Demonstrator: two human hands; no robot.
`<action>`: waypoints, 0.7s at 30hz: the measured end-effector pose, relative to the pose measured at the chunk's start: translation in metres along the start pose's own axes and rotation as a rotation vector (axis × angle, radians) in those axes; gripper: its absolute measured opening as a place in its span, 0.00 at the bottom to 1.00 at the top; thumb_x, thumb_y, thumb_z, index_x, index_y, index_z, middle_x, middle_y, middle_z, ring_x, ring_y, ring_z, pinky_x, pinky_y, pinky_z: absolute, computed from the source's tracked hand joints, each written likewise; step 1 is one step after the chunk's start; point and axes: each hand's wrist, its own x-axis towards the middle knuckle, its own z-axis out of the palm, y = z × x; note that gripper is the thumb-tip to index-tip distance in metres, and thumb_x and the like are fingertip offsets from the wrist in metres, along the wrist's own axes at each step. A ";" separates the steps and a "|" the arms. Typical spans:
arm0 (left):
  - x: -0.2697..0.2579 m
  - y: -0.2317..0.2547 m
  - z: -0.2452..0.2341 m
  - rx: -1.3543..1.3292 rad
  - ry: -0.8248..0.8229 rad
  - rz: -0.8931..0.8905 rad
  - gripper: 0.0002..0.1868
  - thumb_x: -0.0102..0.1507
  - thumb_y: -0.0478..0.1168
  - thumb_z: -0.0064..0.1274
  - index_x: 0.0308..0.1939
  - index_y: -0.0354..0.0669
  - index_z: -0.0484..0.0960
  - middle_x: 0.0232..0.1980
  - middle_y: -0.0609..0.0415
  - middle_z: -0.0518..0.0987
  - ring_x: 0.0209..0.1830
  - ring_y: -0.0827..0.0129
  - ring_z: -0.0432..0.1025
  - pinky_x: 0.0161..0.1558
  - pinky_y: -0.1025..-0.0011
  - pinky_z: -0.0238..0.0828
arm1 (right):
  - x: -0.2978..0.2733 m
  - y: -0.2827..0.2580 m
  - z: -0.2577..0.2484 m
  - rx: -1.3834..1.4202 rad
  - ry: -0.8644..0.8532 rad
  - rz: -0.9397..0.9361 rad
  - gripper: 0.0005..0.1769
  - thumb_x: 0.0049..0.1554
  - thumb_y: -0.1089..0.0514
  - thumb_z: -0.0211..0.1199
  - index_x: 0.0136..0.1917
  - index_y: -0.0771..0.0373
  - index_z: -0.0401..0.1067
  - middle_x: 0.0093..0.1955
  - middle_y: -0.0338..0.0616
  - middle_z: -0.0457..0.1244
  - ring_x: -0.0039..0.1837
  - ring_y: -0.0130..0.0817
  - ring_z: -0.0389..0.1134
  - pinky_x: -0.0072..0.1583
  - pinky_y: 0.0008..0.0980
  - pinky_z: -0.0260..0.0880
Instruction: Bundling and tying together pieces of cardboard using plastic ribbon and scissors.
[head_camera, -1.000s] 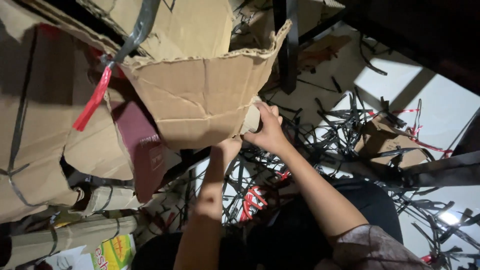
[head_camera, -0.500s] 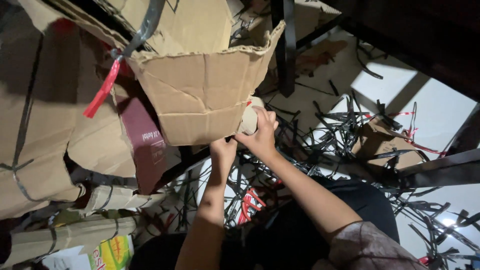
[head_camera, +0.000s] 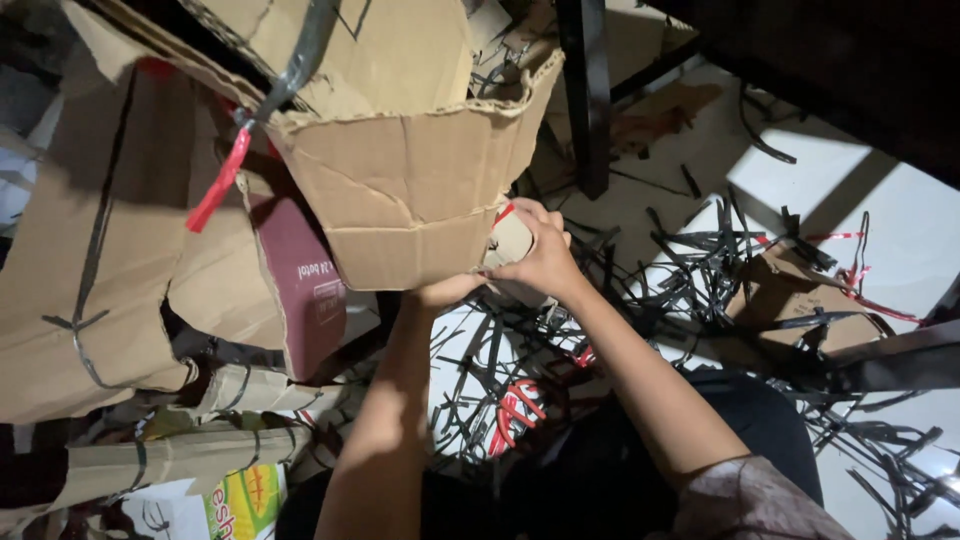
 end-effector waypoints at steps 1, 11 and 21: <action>0.025 -0.048 0.010 -0.804 -0.098 0.169 0.37 0.69 0.51 0.39 0.77 0.35 0.54 0.79 0.35 0.57 0.79 0.44 0.50 0.78 0.54 0.45 | 0.001 -0.001 -0.003 0.018 -0.027 0.009 0.52 0.22 0.46 0.84 0.62 0.42 0.76 0.67 0.26 0.62 0.65 0.37 0.61 0.62 0.39 0.55; 0.064 -0.022 0.045 -0.201 0.133 -0.047 0.58 0.40 0.49 0.79 0.72 0.59 0.66 0.75 0.64 0.64 0.76 0.70 0.59 0.72 0.69 0.61 | 0.003 -0.005 -0.033 0.341 -0.212 -0.055 0.59 0.29 0.59 0.77 0.76 0.57 0.64 0.75 0.53 0.59 0.76 0.57 0.56 0.75 0.54 0.49; -0.004 0.003 0.080 0.255 0.412 -0.184 0.17 0.59 0.55 0.59 0.48 0.56 0.87 0.50 0.62 0.85 0.58 0.70 0.78 0.64 0.71 0.69 | -0.021 0.026 -0.027 0.444 -0.193 -0.106 0.39 0.48 0.57 0.77 0.71 0.61 0.68 0.77 0.50 0.56 0.76 0.48 0.52 0.77 0.51 0.42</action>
